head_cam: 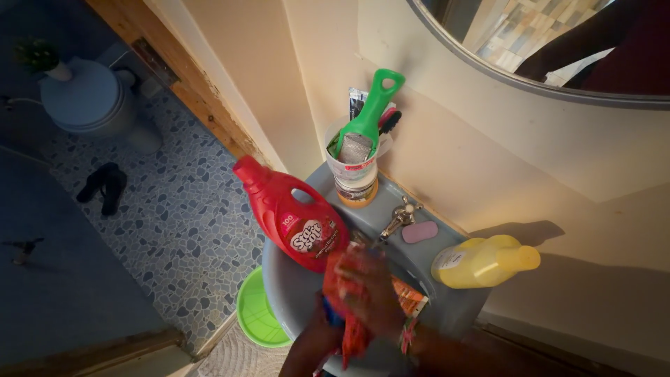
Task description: The person washes a red cloth in a sink, then moves to a window to wipe the glass and frame with the cloth. After cleaning the window, the person returns to the sink to wash the cloth again and wring it out.
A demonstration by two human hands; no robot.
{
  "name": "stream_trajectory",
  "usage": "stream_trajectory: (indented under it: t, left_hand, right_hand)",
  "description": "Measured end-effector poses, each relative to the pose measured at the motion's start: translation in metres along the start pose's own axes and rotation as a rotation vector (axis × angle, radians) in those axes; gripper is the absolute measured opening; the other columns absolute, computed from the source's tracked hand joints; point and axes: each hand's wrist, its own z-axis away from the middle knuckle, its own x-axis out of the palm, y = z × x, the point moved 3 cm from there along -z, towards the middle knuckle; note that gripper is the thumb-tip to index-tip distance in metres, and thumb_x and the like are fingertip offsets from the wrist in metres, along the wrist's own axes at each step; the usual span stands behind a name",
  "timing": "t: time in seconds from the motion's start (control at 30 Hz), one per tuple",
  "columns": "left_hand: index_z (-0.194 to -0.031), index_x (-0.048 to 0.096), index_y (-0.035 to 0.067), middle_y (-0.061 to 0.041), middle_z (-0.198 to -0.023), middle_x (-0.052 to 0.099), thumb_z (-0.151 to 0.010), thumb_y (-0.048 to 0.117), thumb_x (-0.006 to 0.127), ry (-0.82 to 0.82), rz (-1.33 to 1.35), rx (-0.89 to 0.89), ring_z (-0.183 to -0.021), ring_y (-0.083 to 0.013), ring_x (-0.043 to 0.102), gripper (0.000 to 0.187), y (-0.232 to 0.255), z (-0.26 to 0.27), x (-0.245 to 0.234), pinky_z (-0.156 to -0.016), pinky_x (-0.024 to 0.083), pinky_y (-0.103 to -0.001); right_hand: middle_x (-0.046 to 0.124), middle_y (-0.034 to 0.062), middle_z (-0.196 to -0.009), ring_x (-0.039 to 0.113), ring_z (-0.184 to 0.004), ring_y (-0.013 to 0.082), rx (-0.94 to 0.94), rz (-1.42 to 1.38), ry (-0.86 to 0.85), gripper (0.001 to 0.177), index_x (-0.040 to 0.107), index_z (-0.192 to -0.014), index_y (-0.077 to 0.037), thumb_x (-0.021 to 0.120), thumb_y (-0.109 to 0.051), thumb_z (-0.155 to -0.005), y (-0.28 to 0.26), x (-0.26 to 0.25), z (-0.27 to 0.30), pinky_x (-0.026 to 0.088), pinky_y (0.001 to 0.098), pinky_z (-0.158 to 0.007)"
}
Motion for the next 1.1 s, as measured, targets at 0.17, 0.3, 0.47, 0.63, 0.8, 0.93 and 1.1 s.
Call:
stream_trajectory:
  t: [0.17,0.3,0.47,0.63,0.8,0.93,1.1]
  left_hand:
    - [-0.160,0.016,0.025,-0.021,-0.108,0.066,-0.074,0.000,0.076,-0.035,0.110,-0.148,-0.078,-0.0231,0.062,0.108,0.017,0.015,-0.001,-0.063,0.052,-0.032]
    - [-0.155,0.020,0.025,-0.011,-0.098,0.068,-0.066,-0.010,0.072,-0.026,0.255,-0.087,-0.063,-0.0164,0.065,0.109,0.011,0.009,-0.004,-0.053,0.051,-0.029]
    - [-0.157,0.017,0.026,-0.016,-0.082,0.061,-0.066,-0.007,0.070,-0.045,0.192,-0.114,-0.050,-0.0193,0.055,0.111,0.011,0.025,-0.008,-0.044,0.043,-0.030]
    - [-0.159,0.015,0.025,-0.006,-0.078,0.062,-0.068,-0.008,0.072,-0.104,0.291,-0.116,-0.054,-0.0156,0.054,0.112,0.018,0.038,-0.018,-0.045,0.042,-0.029]
    - [-0.159,0.011,0.029,-0.008,-0.076,0.056,-0.073,-0.002,0.078,-0.150,0.223,-0.160,-0.056,-0.0146,0.051,0.114,0.021,0.045,-0.032,-0.046,0.040,-0.028]
    - [-0.160,0.023,0.024,-0.011,-0.090,0.061,-0.078,0.019,0.086,-0.140,0.274,-0.158,-0.066,-0.0158,0.060,0.104,0.009,0.038,-0.025,-0.055,0.050,-0.028]
    - [-0.159,0.033,0.009,-0.014,-0.130,0.067,-0.078,0.036,0.086,-0.210,0.361,0.291,-0.106,-0.0229,0.070,0.100,0.031,0.023,0.007,-0.083,0.057,-0.035]
  right_hand:
    - [0.050,0.0154,-0.158,0.032,-0.156,0.0403,0.003,0.111,0.074,0.038,0.068,-0.131,-0.011,0.058,-0.027,-0.097,0.025,-0.006,-0.009,0.023,0.0544,-0.127]
    - [0.054,0.0147,-0.152,0.032,-0.153,0.0415,-0.106,0.040,-0.094,0.039,0.073,-0.128,-0.014,0.064,-0.020,-0.090,-0.006,-0.010,0.020,0.022,0.0557,-0.125]
    - [0.061,0.0111,-0.139,0.041,-0.147,0.0388,-0.208,-0.062,-0.063,0.029,0.076,-0.114,-0.018,0.071,-0.021,-0.086,0.004,-0.009,-0.005,0.030,0.0540,-0.121]
    - [0.074,0.0060,-0.123,0.072,-0.119,0.0274,0.157,-0.071,-0.077,0.025,0.078,-0.105,-0.014,0.075,-0.027,-0.083,0.049,-0.011,-0.051,0.056,0.0442,-0.108]
    - [0.068,0.0212,-0.126,0.067,-0.112,0.0325,0.807,-1.299,-0.331,0.052,0.067,-0.130,0.000,0.066,-0.037,-0.092,0.047,-0.022,-0.055,0.053,0.0490,-0.100]
    - [0.068,0.0219,-0.125,0.066,-0.110,0.0312,0.796,-1.511,-0.339,0.051,0.066,-0.130,0.000,0.064,-0.037,-0.095,0.031,-0.021,-0.050,0.054,0.0472,-0.099]
    - [0.067,0.0229,-0.124,0.066,-0.108,0.0296,0.648,-0.950,0.077,0.050,0.065,-0.129,0.000,0.061,-0.038,-0.098,0.032,-0.011,-0.056,0.054,0.0450,-0.098]
